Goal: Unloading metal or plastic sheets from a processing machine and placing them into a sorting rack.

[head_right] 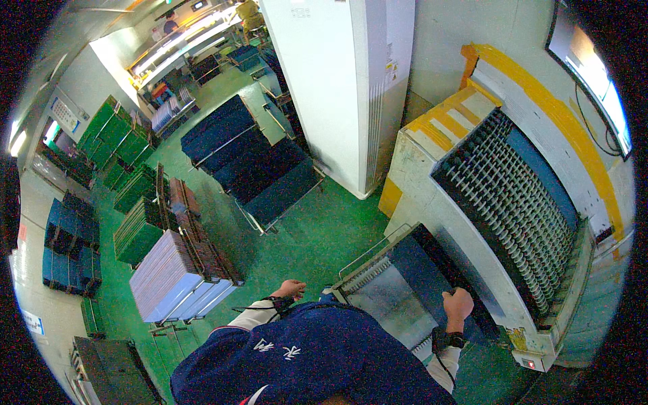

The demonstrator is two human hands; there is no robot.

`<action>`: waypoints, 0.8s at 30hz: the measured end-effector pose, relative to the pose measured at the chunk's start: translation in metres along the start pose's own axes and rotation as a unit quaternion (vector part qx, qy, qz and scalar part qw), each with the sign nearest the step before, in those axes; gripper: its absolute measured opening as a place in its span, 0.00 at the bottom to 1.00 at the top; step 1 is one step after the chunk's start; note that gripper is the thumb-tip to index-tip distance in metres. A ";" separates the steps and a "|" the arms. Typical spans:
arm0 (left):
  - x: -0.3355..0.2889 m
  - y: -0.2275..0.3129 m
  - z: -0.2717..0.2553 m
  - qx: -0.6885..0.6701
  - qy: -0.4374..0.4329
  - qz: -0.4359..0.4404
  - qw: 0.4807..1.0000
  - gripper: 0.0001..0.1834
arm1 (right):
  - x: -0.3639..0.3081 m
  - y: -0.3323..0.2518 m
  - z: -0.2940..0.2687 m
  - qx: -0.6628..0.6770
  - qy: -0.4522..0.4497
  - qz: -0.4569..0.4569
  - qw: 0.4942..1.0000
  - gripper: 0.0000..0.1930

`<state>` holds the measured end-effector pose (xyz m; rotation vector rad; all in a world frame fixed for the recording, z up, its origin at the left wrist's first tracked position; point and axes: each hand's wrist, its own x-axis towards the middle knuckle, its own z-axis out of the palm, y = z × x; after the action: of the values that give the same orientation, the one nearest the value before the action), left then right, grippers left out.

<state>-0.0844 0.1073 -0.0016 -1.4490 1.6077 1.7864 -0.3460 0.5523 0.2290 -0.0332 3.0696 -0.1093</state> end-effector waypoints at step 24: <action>-0.015 0.008 0.001 -0.009 -0.006 -0.002 1.000 0.17 | 0.000 -0.001 -0.001 -0.008 -0.016 0.015 1.000 0.18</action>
<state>-0.0851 0.1112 0.0150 -1.4463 1.5857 1.8070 -0.3462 0.5519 0.2302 0.0087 3.0376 -0.0822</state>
